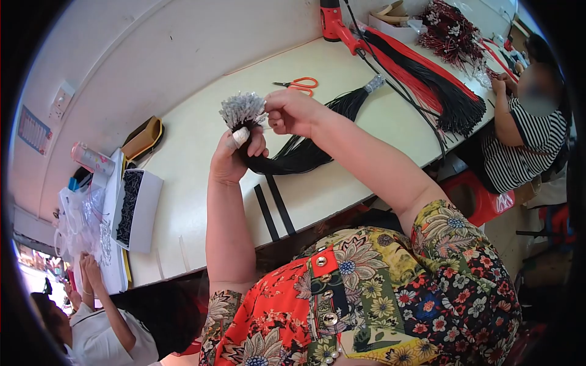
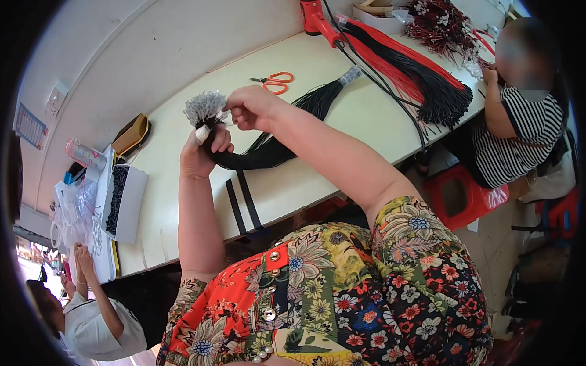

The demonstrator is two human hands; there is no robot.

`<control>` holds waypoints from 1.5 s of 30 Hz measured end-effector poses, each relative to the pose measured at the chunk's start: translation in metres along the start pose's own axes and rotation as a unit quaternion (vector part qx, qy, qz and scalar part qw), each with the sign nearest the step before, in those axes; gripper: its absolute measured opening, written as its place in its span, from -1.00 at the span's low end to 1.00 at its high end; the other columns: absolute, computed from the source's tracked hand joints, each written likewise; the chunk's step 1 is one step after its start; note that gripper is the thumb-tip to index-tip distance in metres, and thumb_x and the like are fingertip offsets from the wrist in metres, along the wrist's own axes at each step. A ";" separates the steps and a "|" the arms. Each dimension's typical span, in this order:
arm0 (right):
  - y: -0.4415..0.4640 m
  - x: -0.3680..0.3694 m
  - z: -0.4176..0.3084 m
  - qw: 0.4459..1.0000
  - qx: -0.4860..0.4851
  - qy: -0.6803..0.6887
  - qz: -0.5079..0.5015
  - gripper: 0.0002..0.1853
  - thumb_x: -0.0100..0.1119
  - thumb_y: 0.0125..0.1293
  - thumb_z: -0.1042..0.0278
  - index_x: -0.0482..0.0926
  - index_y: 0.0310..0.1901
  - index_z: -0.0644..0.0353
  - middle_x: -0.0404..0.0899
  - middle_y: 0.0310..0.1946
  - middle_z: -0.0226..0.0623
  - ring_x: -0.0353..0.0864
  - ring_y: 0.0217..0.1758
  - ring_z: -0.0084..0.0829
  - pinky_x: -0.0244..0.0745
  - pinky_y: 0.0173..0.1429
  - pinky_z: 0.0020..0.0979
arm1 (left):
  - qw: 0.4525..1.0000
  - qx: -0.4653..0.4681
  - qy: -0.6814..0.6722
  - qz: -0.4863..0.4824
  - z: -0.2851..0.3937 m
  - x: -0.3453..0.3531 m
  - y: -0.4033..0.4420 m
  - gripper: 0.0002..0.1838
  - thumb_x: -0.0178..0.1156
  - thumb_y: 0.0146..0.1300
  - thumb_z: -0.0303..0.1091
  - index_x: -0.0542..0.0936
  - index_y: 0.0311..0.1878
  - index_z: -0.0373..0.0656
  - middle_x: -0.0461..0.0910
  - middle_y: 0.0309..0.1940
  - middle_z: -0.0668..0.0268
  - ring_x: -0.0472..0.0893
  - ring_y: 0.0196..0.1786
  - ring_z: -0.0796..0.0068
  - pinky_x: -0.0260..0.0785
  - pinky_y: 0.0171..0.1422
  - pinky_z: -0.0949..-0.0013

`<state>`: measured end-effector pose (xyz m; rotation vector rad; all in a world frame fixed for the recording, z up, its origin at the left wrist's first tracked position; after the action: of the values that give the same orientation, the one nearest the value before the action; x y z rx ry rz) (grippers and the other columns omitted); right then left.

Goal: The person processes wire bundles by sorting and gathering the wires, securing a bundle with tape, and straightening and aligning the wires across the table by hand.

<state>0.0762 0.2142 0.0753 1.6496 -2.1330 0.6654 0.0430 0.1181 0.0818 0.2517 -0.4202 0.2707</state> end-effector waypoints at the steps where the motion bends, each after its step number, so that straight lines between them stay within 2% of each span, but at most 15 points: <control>1: -0.001 0.000 -0.005 1.000 -0.012 -0.003 -0.012 -0.90 0.13 0.16 0.49 0.44 -0.47 0.14 0.32 -0.71 -0.50 0.28 -0.67 -0.61 0.15 -0.59 -0.58 | 0.996 -0.018 0.084 -0.001 0.001 0.001 -0.001 -0.61 0.18 0.14 -0.12 0.51 -0.20 -0.33 0.30 -0.72 0.39 0.35 -0.53 0.49 0.33 -0.32 0.34; 5: -0.008 0.003 -0.014 0.995 -0.021 -0.093 -0.001 -0.96 0.12 0.16 0.52 0.47 -0.42 0.20 0.34 -0.70 -0.49 0.31 -0.67 -0.62 0.20 -0.59 -0.57 | 0.989 -0.051 0.133 0.029 -0.001 -0.003 -0.001 -0.61 0.17 0.14 -0.18 0.51 -0.19 -0.39 0.27 -0.78 0.40 0.31 -0.62 0.51 0.31 -0.34 0.36; 8: -0.010 0.002 -0.013 0.997 -0.021 -0.073 0.012 -0.96 0.14 0.17 0.51 0.48 -0.40 0.22 0.33 -0.70 -0.51 0.30 -0.67 -0.63 0.17 -0.61 -0.59 | 0.994 -0.031 0.099 0.030 0.002 0.002 -0.001 -0.66 0.17 0.12 -0.21 0.52 -0.22 -0.34 0.26 -0.78 0.41 0.32 -0.61 0.51 0.30 -0.36 0.38; 11: -0.008 -0.001 0.001 0.998 0.015 -0.059 0.023 -0.96 0.14 0.19 0.49 0.49 -0.38 0.23 0.28 -0.72 -0.54 0.23 -0.69 -0.67 0.13 -0.62 -0.61 | 0.999 0.035 -0.035 -0.012 -0.003 -0.009 0.002 -0.74 0.20 0.09 -0.25 0.52 -0.27 -0.26 0.23 -0.79 0.43 0.31 -0.60 0.51 0.29 -0.39 0.38; 14: -0.003 -0.004 0.017 0.998 0.049 -0.030 0.010 -0.95 0.13 0.21 0.48 0.50 -0.36 0.25 0.21 -0.73 -0.57 0.17 -0.70 -0.69 0.09 -0.64 -0.61 | 1.000 0.008 -0.023 0.004 -0.003 -0.007 0.001 -0.79 0.21 0.08 -0.29 0.49 -0.28 -0.19 0.24 -0.76 0.44 0.32 -0.59 0.53 0.31 -0.40 0.38; 20: -0.006 -0.004 0.006 0.994 -0.005 -0.107 -0.008 -0.92 0.10 0.20 0.51 0.53 -0.28 0.31 0.24 -0.73 -0.53 0.22 -0.70 -0.63 0.17 -0.60 -0.58 | 0.972 0.013 0.126 0.196 0.008 -0.026 0.001 -0.83 0.14 0.22 -0.30 0.44 -0.25 -0.19 0.36 -0.67 0.37 0.38 -0.59 0.52 0.37 -0.42 0.37; 24: -0.007 -0.005 0.015 0.992 -0.004 -0.123 -0.021 -0.91 0.12 0.17 0.54 0.57 -0.29 0.31 0.43 -0.62 -0.44 0.39 -0.59 -0.60 0.33 -0.47 -0.56 | 0.957 0.022 0.095 0.272 0.007 -0.041 -0.003 -0.81 0.09 0.28 -0.22 0.40 -0.31 -0.14 0.34 -0.66 0.37 0.38 -0.58 0.52 0.33 -0.44 0.38; 26: -0.010 0.003 0.011 0.979 -0.072 -0.181 -0.065 -0.91 0.13 0.18 0.54 0.59 -0.29 0.30 0.50 -0.54 -0.42 0.44 -0.51 -0.63 0.38 -0.40 -0.57 | 0.953 0.012 0.072 0.294 0.002 -0.053 -0.004 -0.79 0.08 0.30 -0.20 0.41 -0.30 -0.14 0.35 -0.66 0.37 0.39 -0.57 0.52 0.33 -0.44 0.38; 30: -0.030 0.032 -0.010 0.916 -0.211 -0.309 -0.142 -0.89 0.14 0.21 0.54 0.64 -0.26 0.27 0.56 -0.45 -0.46 0.48 -0.40 -0.68 0.41 -0.31 -0.60 | 0.961 -0.011 0.080 0.263 -0.004 -0.058 -0.001 -0.74 0.07 0.33 -0.14 0.46 -0.20 -0.17 0.41 -0.57 0.36 0.46 -0.48 0.53 0.43 -0.29 0.36; 33: -0.028 0.036 -0.049 0.887 -0.274 -0.361 -0.090 -0.90 0.19 0.24 0.47 0.64 -0.22 0.21 0.55 -0.50 -0.53 0.43 -0.44 -0.73 0.35 -0.35 -0.61 | 0.989 0.031 0.019 0.144 0.003 -0.017 0.002 -0.62 0.14 0.29 -0.08 0.45 -0.03 -0.19 0.44 -0.45 0.36 0.51 -0.38 0.54 0.48 -0.07 0.28; 36: -0.034 0.041 -0.075 0.857 -0.303 -0.413 -0.059 -0.89 0.22 0.25 0.43 0.63 -0.20 0.19 0.54 -0.53 -0.53 0.41 -0.47 -0.73 0.32 -0.38 -0.60 | 0.996 0.063 0.053 0.026 0.002 0.003 0.007 -0.50 0.21 0.22 -0.07 0.39 0.11 -0.18 0.45 -0.35 0.35 0.53 -0.31 0.54 0.46 0.09 0.21; 40: -0.051 0.055 -0.085 0.776 -0.341 -0.530 -0.030 -0.88 0.23 0.26 0.38 0.60 -0.19 0.16 0.54 -0.56 -0.47 0.41 -0.51 -0.69 0.34 -0.39 -0.56 | 0.976 0.004 0.182 0.116 -0.002 0.005 0.005 -0.57 0.21 0.15 -0.31 0.37 0.04 -0.27 0.42 -0.50 0.34 0.48 -0.50 0.53 0.49 -0.19 0.31; 41: -0.052 0.056 -0.085 0.736 -0.391 -0.552 -0.024 -0.87 0.25 0.25 0.33 0.60 -0.23 0.15 0.56 -0.55 -0.38 0.45 -0.54 -0.57 0.38 -0.37 -0.49 | 0.973 0.005 0.188 0.133 -0.001 0.007 0.006 -0.67 0.16 0.16 -0.40 0.38 -0.04 -0.30 0.38 -0.57 0.35 0.41 -0.61 0.54 0.42 -0.37 0.37; 44: -0.062 0.076 -0.081 0.583 -0.456 -0.671 -0.031 -0.83 0.26 0.19 0.32 0.58 -0.19 0.12 0.54 -0.57 -0.33 0.48 -0.54 -0.42 0.41 -0.33 -0.43 | 0.967 0.003 0.209 0.144 -0.005 0.001 0.007 -0.74 0.12 0.17 -0.44 0.39 -0.10 -0.29 0.38 -0.58 0.35 0.36 -0.64 0.56 0.37 -0.43 0.39; 45: -0.062 0.077 -0.082 0.586 -0.454 -0.670 -0.038 -0.81 0.25 0.17 0.35 0.57 -0.17 0.12 0.51 -0.59 -0.33 0.47 -0.54 -0.40 0.40 -0.34 -0.43 | 0.966 0.005 0.208 0.156 -0.006 -0.002 0.008 -0.75 0.14 0.17 -0.45 0.40 -0.11 -0.30 0.38 -0.59 0.36 0.36 -0.65 0.58 0.34 -0.46 0.41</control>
<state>0.1169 0.1863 0.1944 1.5296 -2.2190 -2.0637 0.0409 0.1265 0.0766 0.1318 -0.0387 0.6223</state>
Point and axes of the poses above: each hand's wrist, its own y-axis towards the middle knuckle, its own x-axis out of the palm, z = x × y, the point moved 9 cm from there along y, towards the middle knuckle
